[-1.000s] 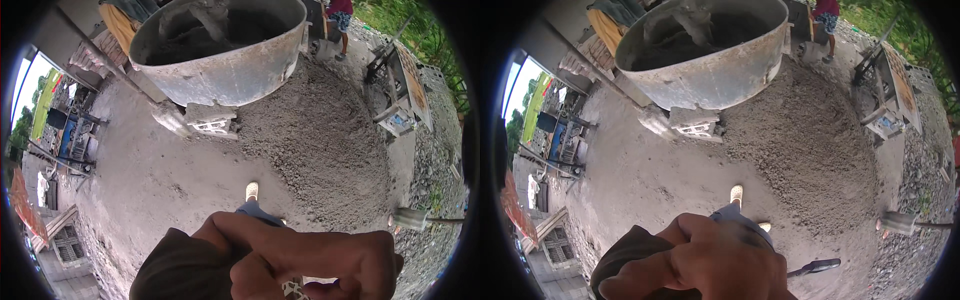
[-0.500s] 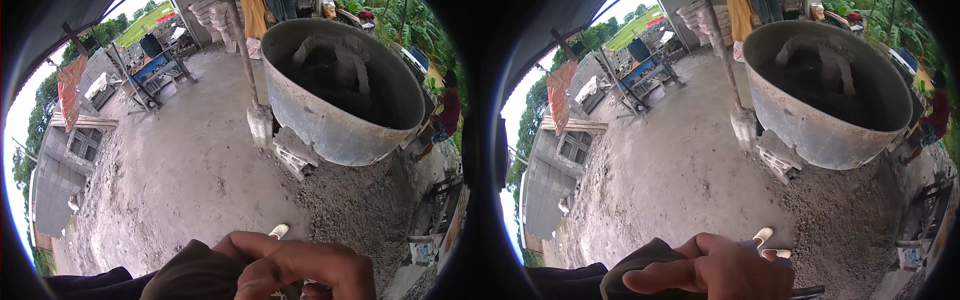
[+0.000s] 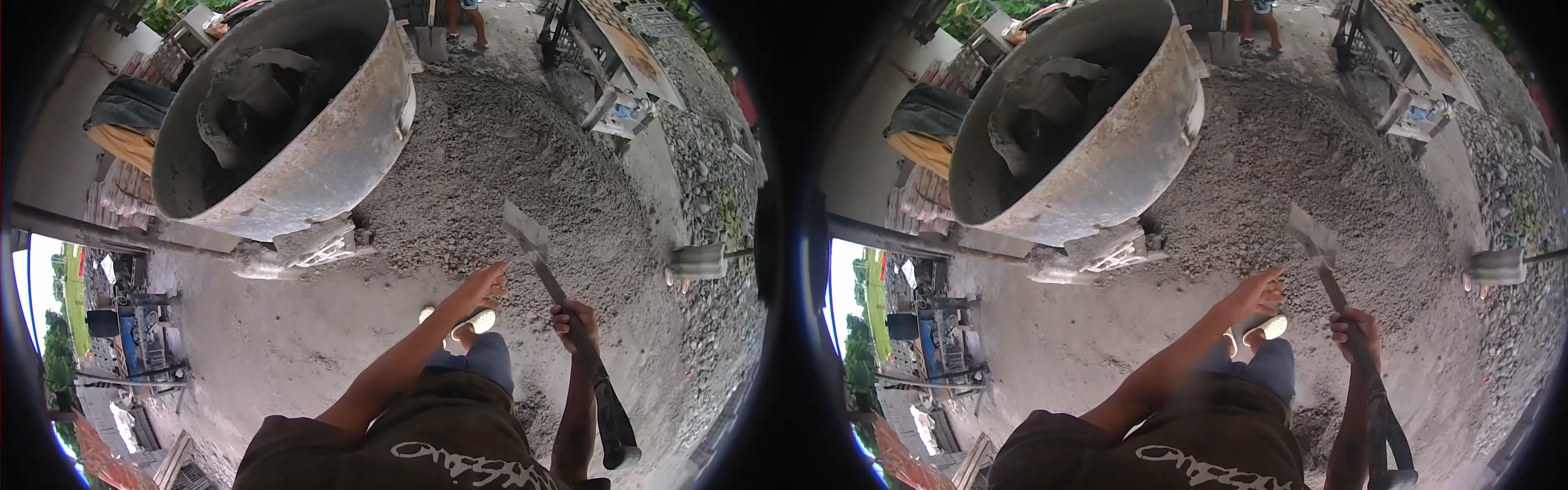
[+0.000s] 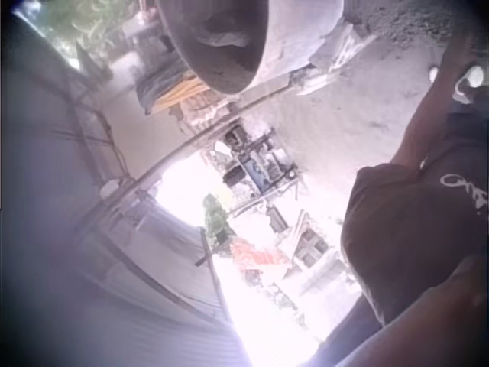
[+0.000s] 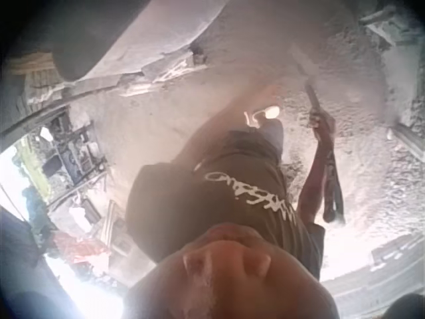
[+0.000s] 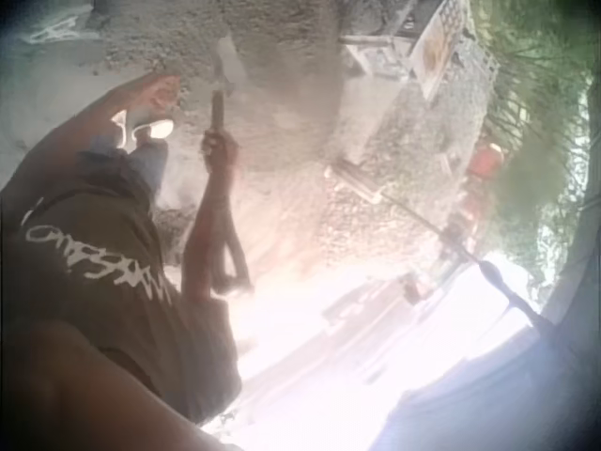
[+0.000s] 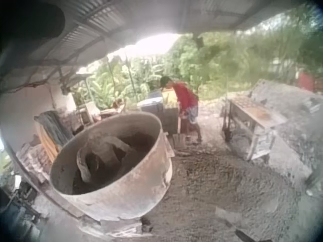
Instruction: The person shovels wet sand from a pile on the ground into a concrete mixer.
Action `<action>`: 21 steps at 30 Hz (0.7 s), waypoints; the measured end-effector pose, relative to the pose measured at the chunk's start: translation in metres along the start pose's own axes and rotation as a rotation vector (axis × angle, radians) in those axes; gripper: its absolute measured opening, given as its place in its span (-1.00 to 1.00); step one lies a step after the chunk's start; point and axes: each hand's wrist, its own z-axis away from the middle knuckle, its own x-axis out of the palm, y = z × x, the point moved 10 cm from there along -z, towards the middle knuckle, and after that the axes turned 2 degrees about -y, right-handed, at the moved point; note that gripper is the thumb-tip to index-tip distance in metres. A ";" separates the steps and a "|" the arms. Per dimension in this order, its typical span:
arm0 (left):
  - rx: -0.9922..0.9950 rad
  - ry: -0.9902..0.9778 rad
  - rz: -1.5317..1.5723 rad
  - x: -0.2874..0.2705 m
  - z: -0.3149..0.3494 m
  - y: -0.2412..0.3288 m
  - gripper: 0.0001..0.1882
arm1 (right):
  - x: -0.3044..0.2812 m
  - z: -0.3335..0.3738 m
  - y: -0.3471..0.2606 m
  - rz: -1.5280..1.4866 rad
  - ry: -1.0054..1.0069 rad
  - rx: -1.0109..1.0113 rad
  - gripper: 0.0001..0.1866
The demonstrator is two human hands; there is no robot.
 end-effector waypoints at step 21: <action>-0.777 0.187 0.612 0.120 -0.167 -0.343 -0.87 | -0.208 0.194 0.093 -0.133 1.280 -0.420 -0.43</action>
